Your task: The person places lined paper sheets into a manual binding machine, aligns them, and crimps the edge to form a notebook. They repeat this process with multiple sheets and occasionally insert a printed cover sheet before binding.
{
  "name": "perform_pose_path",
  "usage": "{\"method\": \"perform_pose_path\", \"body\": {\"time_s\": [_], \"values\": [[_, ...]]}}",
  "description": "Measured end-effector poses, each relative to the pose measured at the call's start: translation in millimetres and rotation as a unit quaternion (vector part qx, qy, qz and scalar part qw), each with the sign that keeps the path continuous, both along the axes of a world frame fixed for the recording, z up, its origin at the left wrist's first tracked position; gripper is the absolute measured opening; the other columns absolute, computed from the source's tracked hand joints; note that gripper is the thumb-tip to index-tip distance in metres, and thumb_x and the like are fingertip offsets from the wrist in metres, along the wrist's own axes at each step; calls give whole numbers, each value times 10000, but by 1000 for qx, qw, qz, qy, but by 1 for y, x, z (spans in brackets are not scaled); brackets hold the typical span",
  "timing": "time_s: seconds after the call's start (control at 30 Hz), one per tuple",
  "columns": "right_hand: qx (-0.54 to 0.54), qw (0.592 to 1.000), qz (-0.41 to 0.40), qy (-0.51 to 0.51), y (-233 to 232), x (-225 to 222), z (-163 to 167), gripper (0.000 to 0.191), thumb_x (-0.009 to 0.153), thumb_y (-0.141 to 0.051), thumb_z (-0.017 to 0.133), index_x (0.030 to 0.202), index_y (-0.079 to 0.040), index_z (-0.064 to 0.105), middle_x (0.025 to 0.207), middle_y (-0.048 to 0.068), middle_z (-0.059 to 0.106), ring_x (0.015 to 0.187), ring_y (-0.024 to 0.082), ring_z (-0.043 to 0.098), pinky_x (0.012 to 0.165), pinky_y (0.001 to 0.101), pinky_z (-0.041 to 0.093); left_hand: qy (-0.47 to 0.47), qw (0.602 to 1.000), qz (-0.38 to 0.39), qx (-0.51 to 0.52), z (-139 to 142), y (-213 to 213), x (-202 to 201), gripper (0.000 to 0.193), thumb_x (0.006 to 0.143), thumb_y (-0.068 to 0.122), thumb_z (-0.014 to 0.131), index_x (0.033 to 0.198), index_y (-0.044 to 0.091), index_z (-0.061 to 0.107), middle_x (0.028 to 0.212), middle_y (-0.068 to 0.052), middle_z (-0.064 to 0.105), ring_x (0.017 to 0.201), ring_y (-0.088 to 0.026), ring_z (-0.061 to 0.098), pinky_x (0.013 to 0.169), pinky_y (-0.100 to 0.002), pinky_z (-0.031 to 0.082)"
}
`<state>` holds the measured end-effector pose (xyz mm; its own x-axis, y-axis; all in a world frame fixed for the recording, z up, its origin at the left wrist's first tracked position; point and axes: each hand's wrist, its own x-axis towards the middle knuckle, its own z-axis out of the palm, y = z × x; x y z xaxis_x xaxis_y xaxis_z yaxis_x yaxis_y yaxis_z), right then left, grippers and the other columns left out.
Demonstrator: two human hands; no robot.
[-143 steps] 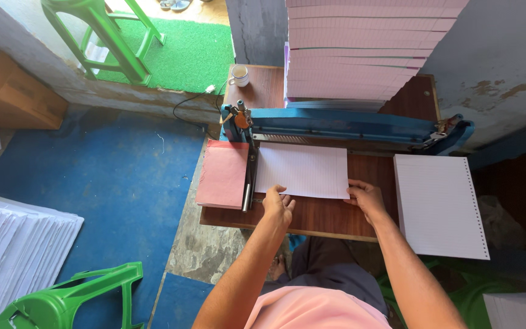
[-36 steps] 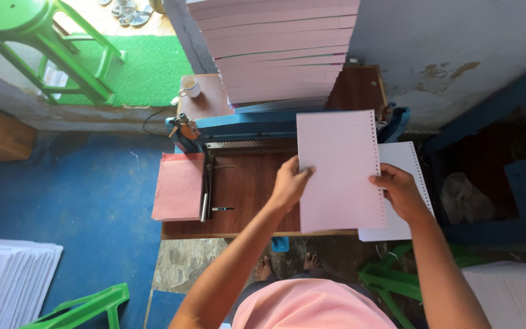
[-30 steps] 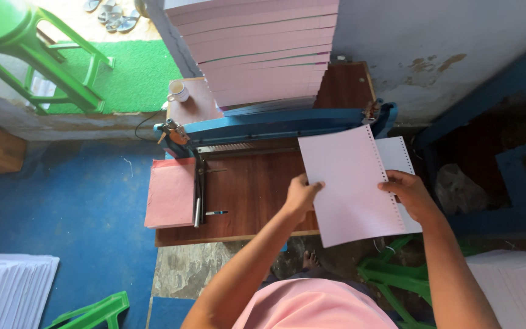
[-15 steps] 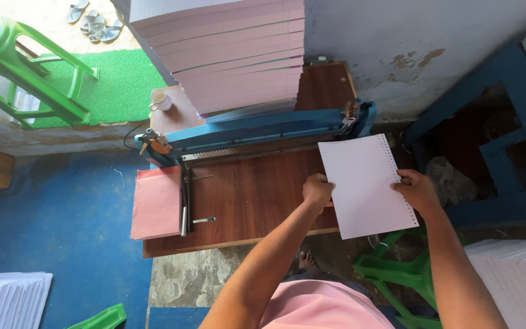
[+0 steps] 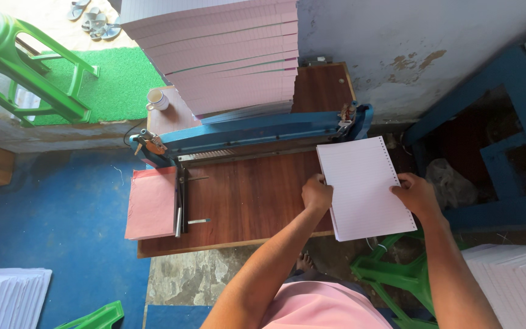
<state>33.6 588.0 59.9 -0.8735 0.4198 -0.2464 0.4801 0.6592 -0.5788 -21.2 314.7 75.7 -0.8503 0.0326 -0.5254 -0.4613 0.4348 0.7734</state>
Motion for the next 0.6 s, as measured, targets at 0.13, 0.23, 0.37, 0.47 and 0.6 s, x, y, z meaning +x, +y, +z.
{"method": "perform_pose_path", "body": {"time_s": [0.13,0.23,0.37,0.47,0.6], "values": [[15,999,1,-32,2,0,0,492,831,-225,809,1287,-70,710,862,161,757,668,239,708,619,390,573,-7,1000,4,-6,-4,4,0,454,872,99,664,1323,96,615,1092,-142,744,996,-277,743,906,-401,592],[42,998,22,-44,8,-1,-5,493,829,-278,811,1271,-77,728,857,147,754,714,248,721,680,406,580,26,1000,2,-16,-8,5,1,451,841,118,668,1291,86,651,1099,-146,739,1039,-306,716,929,-425,569],[61,997,44,-15,16,-5,-15,653,849,-480,778,1321,-43,665,979,183,729,844,298,722,756,420,577,25,1000,-1,-6,-12,7,6,473,858,168,635,1311,32,622,1098,-183,726,1048,-326,715,950,-434,556],[25,996,37,-74,15,-7,-13,708,989,-646,584,1269,0,658,1023,255,718,957,371,713,841,471,569,27,1000,9,-3,-14,13,10,405,854,160,632,1209,-27,688,1127,-204,708,1049,-338,698,936,-429,566],[-77,990,13,-118,1,-8,-5,845,931,-754,421,1386,-74,632,1262,231,707,1160,389,682,991,491,498,-17,999,-6,33,-15,17,10,381,850,143,570,1166,-12,716,1082,-179,752,1014,-309,729,920,-419,574]]}}
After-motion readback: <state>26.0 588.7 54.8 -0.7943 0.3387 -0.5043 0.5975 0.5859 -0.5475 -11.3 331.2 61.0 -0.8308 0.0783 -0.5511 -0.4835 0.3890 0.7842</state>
